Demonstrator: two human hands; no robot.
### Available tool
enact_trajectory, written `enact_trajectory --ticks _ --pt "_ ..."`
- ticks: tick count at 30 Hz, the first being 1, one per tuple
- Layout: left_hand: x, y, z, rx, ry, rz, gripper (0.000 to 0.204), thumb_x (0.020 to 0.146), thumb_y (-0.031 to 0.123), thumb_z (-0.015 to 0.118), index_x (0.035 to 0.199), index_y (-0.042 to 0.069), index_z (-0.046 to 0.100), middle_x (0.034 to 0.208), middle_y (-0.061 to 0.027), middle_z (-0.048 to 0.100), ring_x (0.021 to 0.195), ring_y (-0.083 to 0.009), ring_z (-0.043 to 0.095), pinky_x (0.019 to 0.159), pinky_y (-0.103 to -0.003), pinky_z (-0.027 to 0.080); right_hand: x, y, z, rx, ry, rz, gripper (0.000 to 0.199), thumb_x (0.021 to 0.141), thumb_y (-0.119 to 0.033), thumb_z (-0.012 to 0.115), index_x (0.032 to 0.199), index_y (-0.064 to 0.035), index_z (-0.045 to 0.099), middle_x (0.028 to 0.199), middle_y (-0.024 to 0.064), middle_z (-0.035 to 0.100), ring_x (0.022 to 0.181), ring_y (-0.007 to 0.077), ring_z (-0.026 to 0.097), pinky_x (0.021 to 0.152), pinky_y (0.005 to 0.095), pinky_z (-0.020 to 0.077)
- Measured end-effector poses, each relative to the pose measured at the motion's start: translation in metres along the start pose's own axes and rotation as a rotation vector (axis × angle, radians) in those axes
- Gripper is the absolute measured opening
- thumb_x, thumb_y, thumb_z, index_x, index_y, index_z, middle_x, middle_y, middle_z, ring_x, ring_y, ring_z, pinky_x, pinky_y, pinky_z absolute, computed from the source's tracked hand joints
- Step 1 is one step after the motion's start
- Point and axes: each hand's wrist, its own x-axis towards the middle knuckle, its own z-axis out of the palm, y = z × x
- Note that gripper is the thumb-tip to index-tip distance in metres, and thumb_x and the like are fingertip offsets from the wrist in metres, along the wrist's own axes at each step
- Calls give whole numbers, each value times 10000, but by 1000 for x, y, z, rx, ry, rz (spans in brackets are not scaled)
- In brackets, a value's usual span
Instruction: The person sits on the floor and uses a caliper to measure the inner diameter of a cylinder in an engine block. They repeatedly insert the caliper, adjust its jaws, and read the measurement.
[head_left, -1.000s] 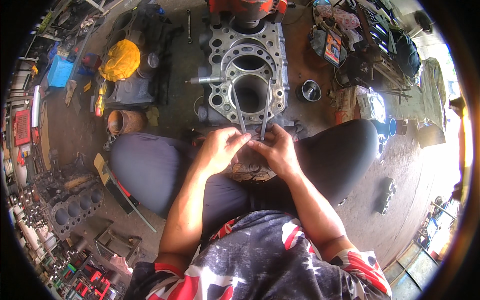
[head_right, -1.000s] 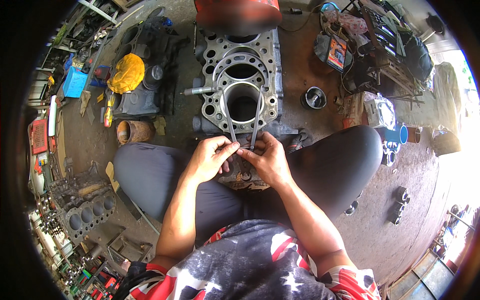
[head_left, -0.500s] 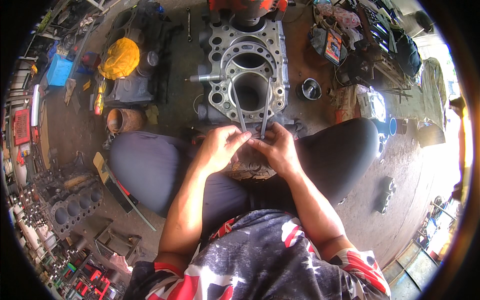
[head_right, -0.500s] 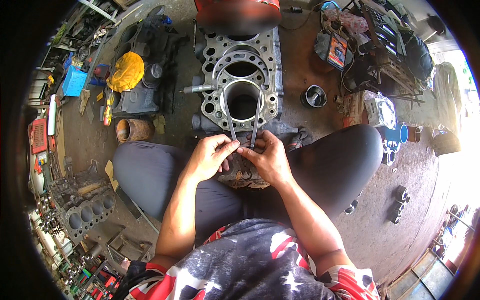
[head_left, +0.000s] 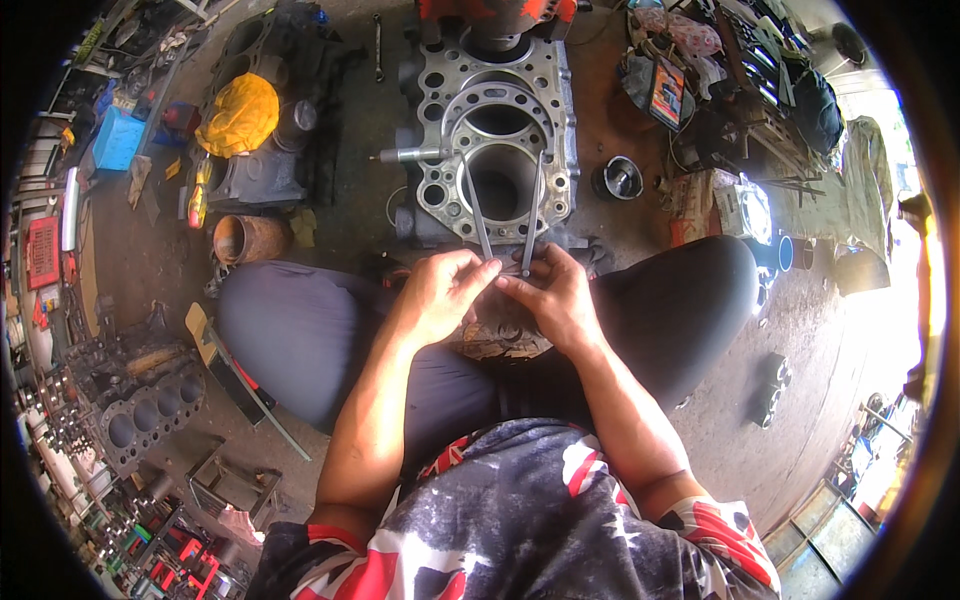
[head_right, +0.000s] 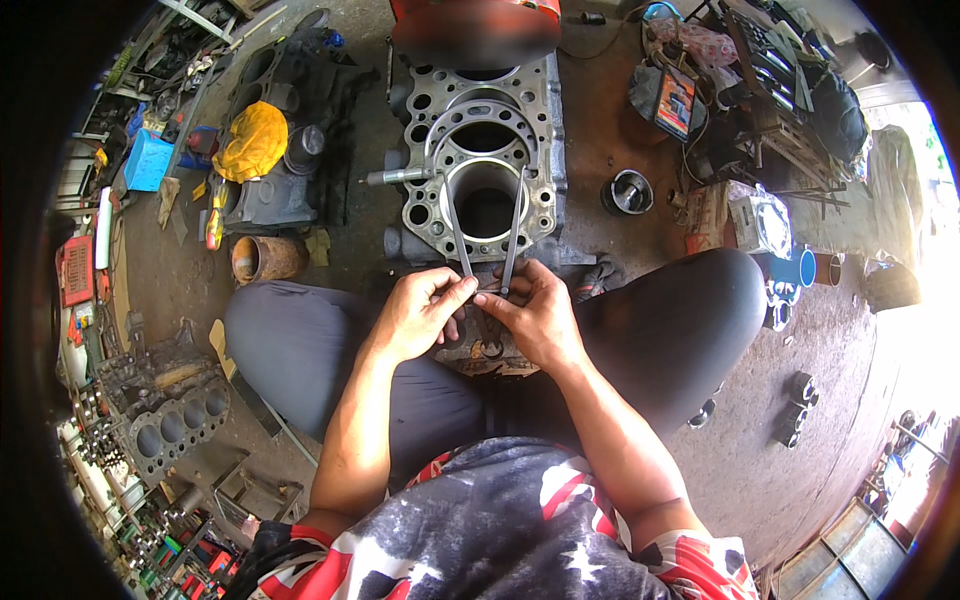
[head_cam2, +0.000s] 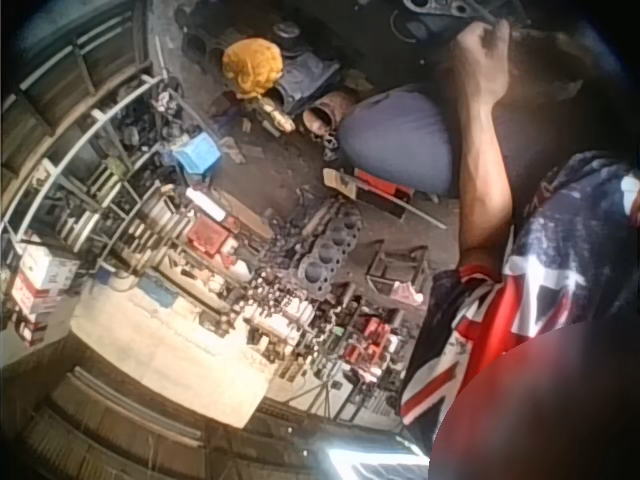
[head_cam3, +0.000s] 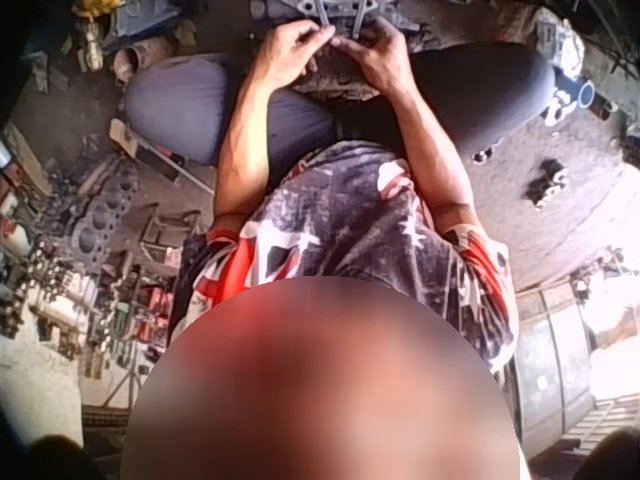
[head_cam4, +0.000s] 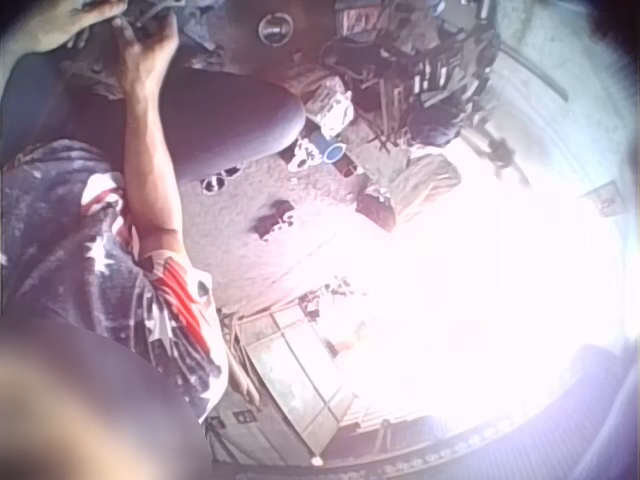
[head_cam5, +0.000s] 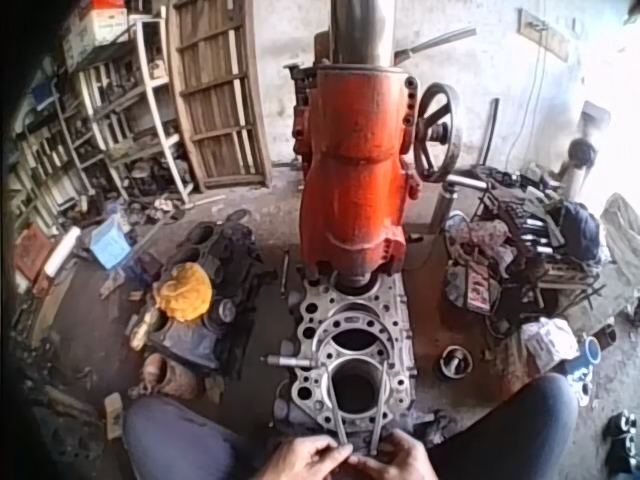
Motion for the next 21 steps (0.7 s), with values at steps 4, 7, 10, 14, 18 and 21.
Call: enact_trajectory --ticks 4,7,10,14,18,21 --pt "0 -2 1 1 -3 0 376 1009 371 645 930 5 679 682 -18 625 542 -95 636 459 -239 476 2 4 -1 -10 0 -2 332 867 -31 792 1122 51 595 1010 158 748 902 141 690 796 285 571" --pt "0 -2 1 -22 -6 -27 447 994 424 645 910 -13 678 679 -76 656 553 -134 646 521 -299 489 3 5 -2 -12 -2 -1 333 869 -31 791 1123 52 593 1014 161 748 900 140 690 794 283 570" --pt "0 -2 1 -22 -7 -18 446 992 427 648 910 -10 680 677 -73 654 548 -129 639 520 -296 488 2 4 -2 5 -3 9 332 870 -29 790 1122 54 591 1016 163 748 900 139 690 798 285 569" --pt "-1 -2 1 -1 2 14 418 996 406 650 920 -4 681 677 -54 643 549 -115 638 498 -277 483 0 1 -2 -9 5 4 333 868 -27 791 1121 52 590 1016 161 749 902 139 690 812 290 567" --pt "0 -2 0 10 -6 40 360 1009 358 647 942 6 685 683 -16 624 547 -94 643 455 -238 476 0 2 -1 -16 10 -22 335 863 -26 795 1120 45 592 1013 156 749 908 138 689 824 290 565" --pt "0 -2 0 18 -1 34 359 1009 355 647 943 4 685 687 -18 626 546 -96 646 452 -238 475 1 3 0 -5 15 14 332 861 -25 796 1117 42 595 1007 153 749 909 135 685 819 287 564"
